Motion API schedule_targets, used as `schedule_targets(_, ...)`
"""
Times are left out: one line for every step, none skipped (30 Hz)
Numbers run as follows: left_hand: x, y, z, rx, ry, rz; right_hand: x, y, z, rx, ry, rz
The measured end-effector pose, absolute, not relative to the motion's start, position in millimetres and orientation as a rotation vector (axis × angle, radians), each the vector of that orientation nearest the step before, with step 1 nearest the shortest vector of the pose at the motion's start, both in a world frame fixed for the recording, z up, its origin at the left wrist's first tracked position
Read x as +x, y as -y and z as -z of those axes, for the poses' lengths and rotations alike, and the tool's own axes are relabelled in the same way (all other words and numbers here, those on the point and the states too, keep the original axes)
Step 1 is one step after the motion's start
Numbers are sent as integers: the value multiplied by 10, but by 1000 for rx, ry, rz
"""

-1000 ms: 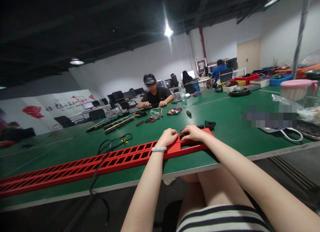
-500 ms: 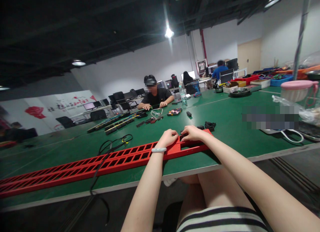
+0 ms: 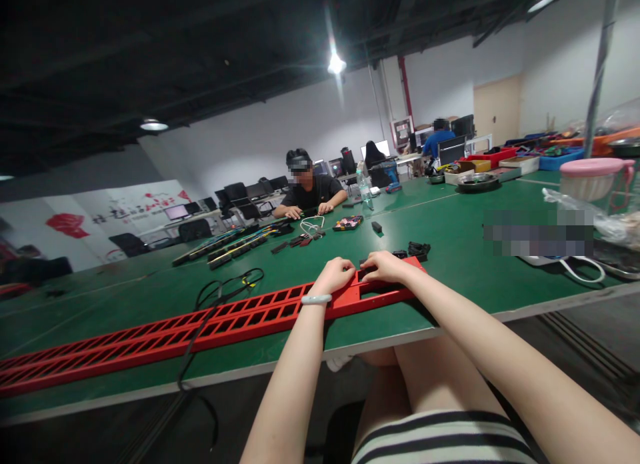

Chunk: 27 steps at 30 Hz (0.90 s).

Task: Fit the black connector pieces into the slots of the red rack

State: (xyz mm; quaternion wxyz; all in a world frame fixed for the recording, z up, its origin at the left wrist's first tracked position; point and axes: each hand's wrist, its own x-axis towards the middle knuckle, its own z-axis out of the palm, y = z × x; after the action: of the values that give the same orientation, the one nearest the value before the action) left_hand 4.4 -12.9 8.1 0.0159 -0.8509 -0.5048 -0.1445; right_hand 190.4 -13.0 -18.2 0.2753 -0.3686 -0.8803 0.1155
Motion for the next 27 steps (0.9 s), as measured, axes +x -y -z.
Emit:
schedule_targets(45,130,-82,-2644,1578,449,1902,124,194,-985,2363,-311)
schedule_targets(45,129,-82,-2642,1582,448,1900,120,203,-980,2364,-312)
schedule_targets(43,127,-81,-2644,1579,447,1896,118,208,-973,2368,-311)
schedule_targets(41,123,-79,-2648,1567,447,1892,119,209,-965,2373,-308)
schedule_targets(38,119,-77,-2655,1553,449,1888,123,209,-959,2377,-304)
schedule_targets(35,115,-75,-2662,1540,451,1883,129,207,-955,2381,-298)
schedule_targets(33,111,-73,-2668,1532,454,1878,136,204,-953,2384,-292)
schedule_targets(32,109,-73,-2673,1530,457,1873,144,201,-953,2385,-284)
schedule_targets(31,108,-73,-2676,1533,459,1869,150,199,-953,2384,-276)
schedule_targets(32,108,-74,-2677,1539,461,1866,154,200,-953,2382,-270)
schedule_targets(33,110,-75,-2678,1546,462,1864,155,203,-950,2380,-266)
schedule_targets(35,112,-77,-2680,1550,462,1863,153,207,-947,2376,-265)
schedule_targets(37,115,-78,-2680,1553,461,1862,149,214,-944,2373,-266)
schedule_targets(38,117,-79,-2680,1554,460,1863,144,222,-942,2370,-271)
schedule_targets(39,119,-79,-2677,1551,461,1864,140,229,-941,2370,-276)
schedule_targets(40,121,-79,-2674,1543,462,1866,137,236,-943,2368,-277)
schedule_targets(40,123,-78,-2671,1537,461,1867,138,242,-947,2365,-274)
schedule_targets(41,125,-78,-2667,1532,461,1868,141,245,-952,2360,-267)
schedule_targets(41,127,-79,-2662,1532,460,1868,147,246,-958,2352,-258)
schedule_targets(41,130,-80,-2659,1537,459,1868,155,246,-962,2344,-251)
schedule_targets(42,132,-80,-2655,1548,458,1868,162,245,-963,2338,-248)
schedule_targets(42,135,-81,-2654,1561,457,1867,169,243,-963,2334,-248)
schedule_targets(43,136,-80,-2653,1572,463,1866,174,241,-961,2334,-251)
schedule_targets(44,137,-78,-2654,1580,476,1865,178,240,-957,2335,-255)
schedule_targets(46,136,-73,-2654,1584,498,1864,180,240,-955,2334,-259)
schedule_targets(47,134,-67,-2653,1585,533,1863,182,239,-955,2329,-265)
schedule_targets(49,130,-58,-2652,1582,576,1863,183,239,-961,2318,-274)
